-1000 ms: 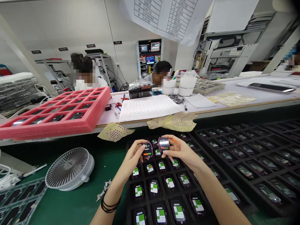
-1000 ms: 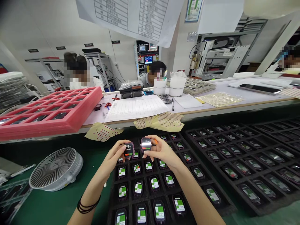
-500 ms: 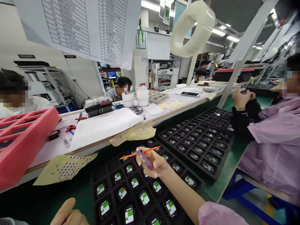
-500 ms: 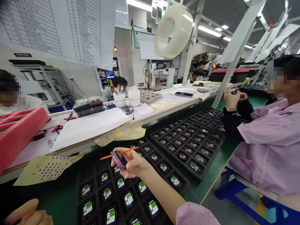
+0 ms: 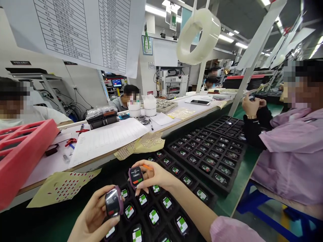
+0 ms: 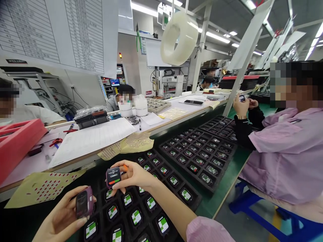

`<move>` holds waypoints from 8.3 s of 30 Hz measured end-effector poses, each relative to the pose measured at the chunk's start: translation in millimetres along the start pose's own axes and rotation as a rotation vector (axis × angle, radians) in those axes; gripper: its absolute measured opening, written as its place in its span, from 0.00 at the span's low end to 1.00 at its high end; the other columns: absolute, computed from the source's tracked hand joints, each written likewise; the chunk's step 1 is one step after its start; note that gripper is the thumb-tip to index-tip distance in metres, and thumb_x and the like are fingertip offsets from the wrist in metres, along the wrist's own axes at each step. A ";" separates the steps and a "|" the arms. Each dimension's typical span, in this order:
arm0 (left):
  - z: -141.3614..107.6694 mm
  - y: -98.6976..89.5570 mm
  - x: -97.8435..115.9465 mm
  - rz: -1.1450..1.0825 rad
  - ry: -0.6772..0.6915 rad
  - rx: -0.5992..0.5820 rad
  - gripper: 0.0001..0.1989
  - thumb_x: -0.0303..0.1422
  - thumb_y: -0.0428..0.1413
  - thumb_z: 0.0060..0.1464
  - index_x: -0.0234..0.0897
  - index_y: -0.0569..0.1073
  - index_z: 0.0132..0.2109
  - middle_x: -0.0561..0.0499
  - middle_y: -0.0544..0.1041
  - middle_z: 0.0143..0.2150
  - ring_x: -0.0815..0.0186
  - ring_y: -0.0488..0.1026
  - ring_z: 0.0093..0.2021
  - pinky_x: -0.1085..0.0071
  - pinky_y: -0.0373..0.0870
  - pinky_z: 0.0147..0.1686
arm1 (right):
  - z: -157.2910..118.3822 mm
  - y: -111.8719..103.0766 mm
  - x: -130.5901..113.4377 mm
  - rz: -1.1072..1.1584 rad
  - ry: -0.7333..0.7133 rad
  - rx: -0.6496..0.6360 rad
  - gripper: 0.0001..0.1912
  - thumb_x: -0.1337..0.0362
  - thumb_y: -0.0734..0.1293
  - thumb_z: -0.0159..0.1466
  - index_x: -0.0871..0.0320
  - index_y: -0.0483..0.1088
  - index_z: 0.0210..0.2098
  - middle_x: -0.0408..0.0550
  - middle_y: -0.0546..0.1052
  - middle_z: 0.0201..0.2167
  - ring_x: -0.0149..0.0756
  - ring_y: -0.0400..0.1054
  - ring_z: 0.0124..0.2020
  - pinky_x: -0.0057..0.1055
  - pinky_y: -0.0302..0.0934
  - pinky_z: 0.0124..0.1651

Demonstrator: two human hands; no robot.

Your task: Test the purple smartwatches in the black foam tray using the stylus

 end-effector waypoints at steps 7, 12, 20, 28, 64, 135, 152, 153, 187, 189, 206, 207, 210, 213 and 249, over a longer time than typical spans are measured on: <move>19.9 1.8 -3.4 0.138 0.074 -0.023 0.26 0.45 0.62 0.47 0.40 0.66 0.51 0.46 0.75 0.47 0.58 0.74 0.45 0.67 0.71 0.41 | 3.5 -8.3 10.0 -0.122 -0.010 0.115 0.24 0.62 0.74 0.55 0.57 0.64 0.47 0.46 0.71 0.38 0.35 0.76 0.30 0.21 0.64 0.22; 23.7 1.3 -6.0 0.153 0.080 -0.035 0.18 0.43 0.53 0.57 0.38 0.67 0.51 0.48 0.75 0.40 0.66 0.70 0.32 0.71 0.67 0.32 | 3.5 -10.5 20.2 -0.193 0.007 0.123 0.21 0.60 0.71 0.58 0.56 0.63 0.48 0.48 0.71 0.42 0.36 0.76 0.31 0.23 0.63 0.22; 26.3 6.0 -17.6 0.088 0.100 -0.093 0.18 0.40 0.58 0.54 0.38 0.65 0.49 0.46 0.74 0.46 0.64 0.72 0.40 0.68 0.69 0.38 | -2.2 -11.2 23.1 -0.302 0.078 0.169 0.19 0.59 0.68 0.61 0.56 0.63 0.50 0.49 0.72 0.41 0.37 0.75 0.31 0.28 0.65 0.25; 28.8 6.2 -21.8 0.075 0.109 -0.096 0.16 0.41 0.54 0.57 0.38 0.64 0.49 0.47 0.73 0.45 0.66 0.71 0.38 0.72 0.67 0.32 | -1.4 -16.8 26.9 -0.312 0.093 0.245 0.18 0.56 0.69 0.60 0.56 0.65 0.46 0.44 0.72 0.33 0.34 0.74 0.25 0.27 0.62 0.22; 30.1 6.6 -24.3 0.074 0.018 -0.083 0.17 0.45 0.55 0.54 0.35 0.70 0.40 0.52 0.74 0.32 0.70 0.69 0.27 0.76 0.63 0.23 | -1.2 -23.6 23.9 -0.377 0.123 0.346 0.17 0.51 0.69 0.57 0.58 0.69 0.36 0.38 0.69 0.20 0.31 0.68 0.14 0.26 0.57 0.17; 32.0 10.4 -27.6 0.087 0.060 -0.117 0.18 0.42 0.58 0.53 0.37 0.66 0.46 0.49 0.73 0.39 0.70 0.68 0.31 0.75 0.65 0.26 | -1.8 -27.7 26.0 -0.371 0.151 0.327 0.16 0.53 0.70 0.57 0.57 0.68 0.37 0.37 0.68 0.22 0.23 0.62 0.14 0.21 0.49 0.14; 33.9 4.4 -25.0 0.118 0.090 -0.057 0.16 0.45 0.51 0.58 0.37 0.70 0.43 0.55 0.69 0.26 0.69 0.67 0.25 0.73 0.63 0.26 | -1.3 -22.6 27.5 -0.327 0.155 0.188 0.19 0.60 0.73 0.55 0.56 0.66 0.43 0.43 0.72 0.33 0.27 0.68 0.22 0.21 0.49 0.16; 33.7 4.9 -25.2 0.116 0.088 -0.067 0.16 0.44 0.51 0.58 0.36 0.70 0.43 0.55 0.69 0.26 0.69 0.67 0.25 0.73 0.63 0.26 | -1.3 -22.5 27.1 -0.321 0.156 0.184 0.18 0.59 0.72 0.56 0.56 0.66 0.44 0.43 0.71 0.34 0.27 0.69 0.23 0.21 0.50 0.17; 31.4 10.1 -27.0 0.140 0.071 -0.162 0.17 0.39 0.59 0.52 0.37 0.65 0.46 0.50 0.73 0.38 0.70 0.67 0.32 0.75 0.64 0.30 | -1.3 -29.2 25.8 -0.365 0.149 0.313 0.17 0.52 0.70 0.56 0.57 0.68 0.38 0.38 0.69 0.23 0.24 0.64 0.16 0.21 0.48 0.14; 30.7 12.0 -28.2 0.157 0.072 -0.188 0.19 0.37 0.60 0.50 0.37 0.65 0.47 0.50 0.73 0.40 0.69 0.68 0.33 0.74 0.64 0.32 | -1.6 -30.3 25.0 -0.377 0.147 0.340 0.17 0.52 0.71 0.55 0.57 0.68 0.36 0.38 0.69 0.23 0.23 0.61 0.14 0.21 0.48 0.14; 36.2 3.1 -32.1 0.083 -0.001 -0.035 0.21 0.51 0.56 0.50 0.37 0.66 0.35 0.58 0.63 0.25 0.74 0.58 0.21 0.79 0.56 0.18 | -1.3 -24.0 29.0 -0.369 0.163 0.142 0.22 0.62 0.75 0.52 0.54 0.65 0.42 0.43 0.71 0.34 0.29 0.67 0.27 0.25 0.62 0.25; 36.0 3.8 -32.3 0.086 0.002 -0.050 0.20 0.50 0.56 0.51 0.37 0.67 0.36 0.57 0.65 0.26 0.74 0.59 0.22 0.78 0.57 0.19 | -1.4 -24.3 28.6 -0.371 0.162 0.152 0.21 0.60 0.74 0.53 0.54 0.65 0.42 0.43 0.71 0.34 0.27 0.67 0.25 0.24 0.59 0.22; 34.3 7.4 -31.1 0.096 0.036 -0.120 0.17 0.45 0.57 0.52 0.37 0.67 0.42 0.53 0.71 0.34 0.72 0.65 0.28 0.77 0.62 0.25 | -1.7 -26.0 26.6 -0.370 0.153 0.192 0.18 0.57 0.72 0.56 0.55 0.65 0.43 0.44 0.72 0.35 0.26 0.66 0.22 0.22 0.50 0.16; 32.5 10.4 -29.4 0.111 0.083 -0.175 0.18 0.40 0.59 0.52 0.38 0.66 0.46 0.50 0.73 0.41 0.69 0.68 0.35 0.74 0.65 0.33 | -1.8 -27.4 24.9 -0.358 0.143 0.214 0.19 0.56 0.72 0.56 0.55 0.66 0.42 0.43 0.72 0.35 0.25 0.67 0.22 0.22 0.50 0.16; 33.7 11.6 -30.2 0.113 0.104 -0.149 0.20 0.40 0.59 0.53 0.38 0.64 0.50 0.46 0.73 0.46 0.63 0.71 0.44 0.71 0.67 0.36 | 0.0 -30.3 28.5 -0.339 0.144 0.259 0.18 0.53 0.69 0.58 0.56 0.67 0.43 0.43 0.72 0.29 0.29 0.68 0.21 0.22 0.50 0.15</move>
Point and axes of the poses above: each hand's wrist, its own z-axis towards the middle knuckle, its own y-axis out of the palm, x = y × z, the point moved 6 cm from there along z, towards the middle knuckle
